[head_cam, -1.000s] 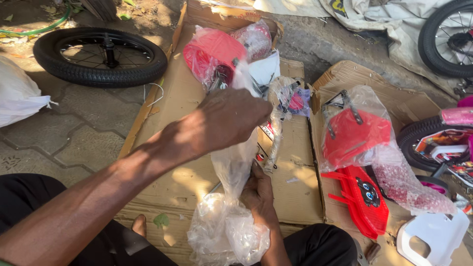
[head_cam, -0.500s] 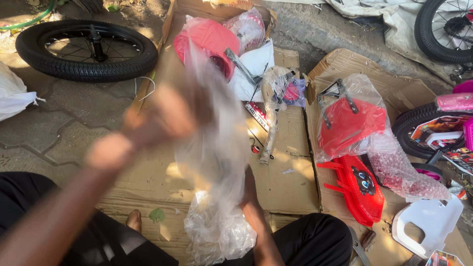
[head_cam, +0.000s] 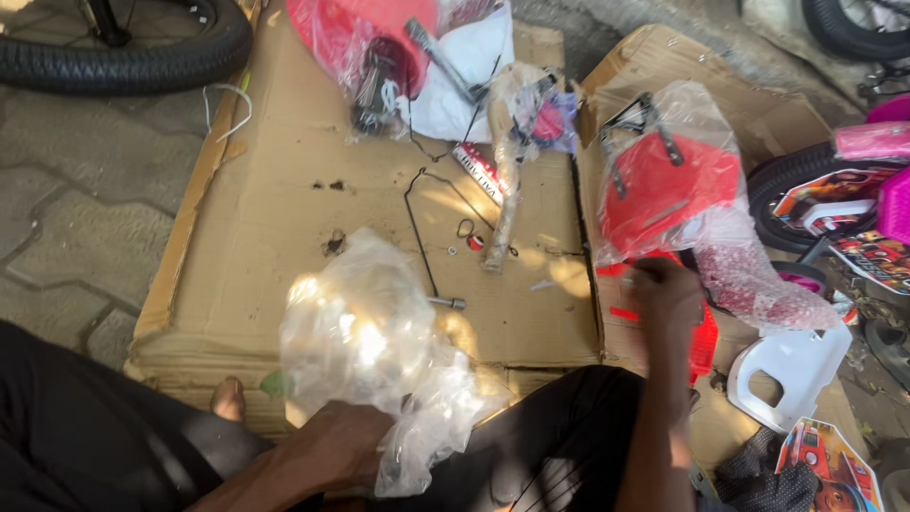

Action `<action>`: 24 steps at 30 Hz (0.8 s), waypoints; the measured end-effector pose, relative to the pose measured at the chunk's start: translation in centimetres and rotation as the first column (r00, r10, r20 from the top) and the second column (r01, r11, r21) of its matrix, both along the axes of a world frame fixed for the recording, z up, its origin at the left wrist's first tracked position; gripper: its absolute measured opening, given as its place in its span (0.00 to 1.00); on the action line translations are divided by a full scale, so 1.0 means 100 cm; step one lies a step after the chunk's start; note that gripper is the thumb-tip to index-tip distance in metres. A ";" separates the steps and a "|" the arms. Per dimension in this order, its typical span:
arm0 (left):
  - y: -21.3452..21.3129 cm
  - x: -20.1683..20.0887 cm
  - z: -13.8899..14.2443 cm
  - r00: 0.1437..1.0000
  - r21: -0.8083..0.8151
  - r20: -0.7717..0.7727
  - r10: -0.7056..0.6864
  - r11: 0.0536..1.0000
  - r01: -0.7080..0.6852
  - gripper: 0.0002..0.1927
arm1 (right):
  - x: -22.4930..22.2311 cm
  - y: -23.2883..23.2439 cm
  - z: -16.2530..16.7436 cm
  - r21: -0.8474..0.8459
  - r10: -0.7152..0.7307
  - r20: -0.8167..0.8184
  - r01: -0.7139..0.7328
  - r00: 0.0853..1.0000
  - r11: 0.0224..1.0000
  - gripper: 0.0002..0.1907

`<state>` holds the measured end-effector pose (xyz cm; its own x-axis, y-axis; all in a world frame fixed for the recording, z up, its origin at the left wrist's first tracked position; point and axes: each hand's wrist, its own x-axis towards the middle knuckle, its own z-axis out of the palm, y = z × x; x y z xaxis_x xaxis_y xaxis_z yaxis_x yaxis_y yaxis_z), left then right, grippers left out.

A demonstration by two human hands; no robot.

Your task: The person unpacks red wheels and metal hardware from plastic bags on a cardboard surface. They insert axles into the wheels, secure them with nuts using pliers, and attach black caps to the wheel hubs.

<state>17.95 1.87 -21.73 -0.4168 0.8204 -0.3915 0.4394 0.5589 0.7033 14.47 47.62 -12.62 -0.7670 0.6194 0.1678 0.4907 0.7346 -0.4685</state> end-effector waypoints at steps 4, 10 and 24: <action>0.007 0.021 -0.040 0.980 0.076 -0.190 0.066 0.996 -0.053 0.09 | 0.009 0.000 0.011 0.046 0.217 0.128 -0.224 0.968 0.973 0.17; 0.007 0.006 -0.081 0.970 0.370 0.084 0.227 0.897 -0.242 0.22 | 0.032 -0.124 0.007 -0.579 0.803 0.035 -0.643 0.595 0.501 0.47; -0.008 0.046 0.051 0.779 0.430 -0.460 0.427 0.874 -0.226 0.55 | 0.020 -0.250 -0.069 -0.210 0.682 0.689 -0.833 0.245 0.511 0.24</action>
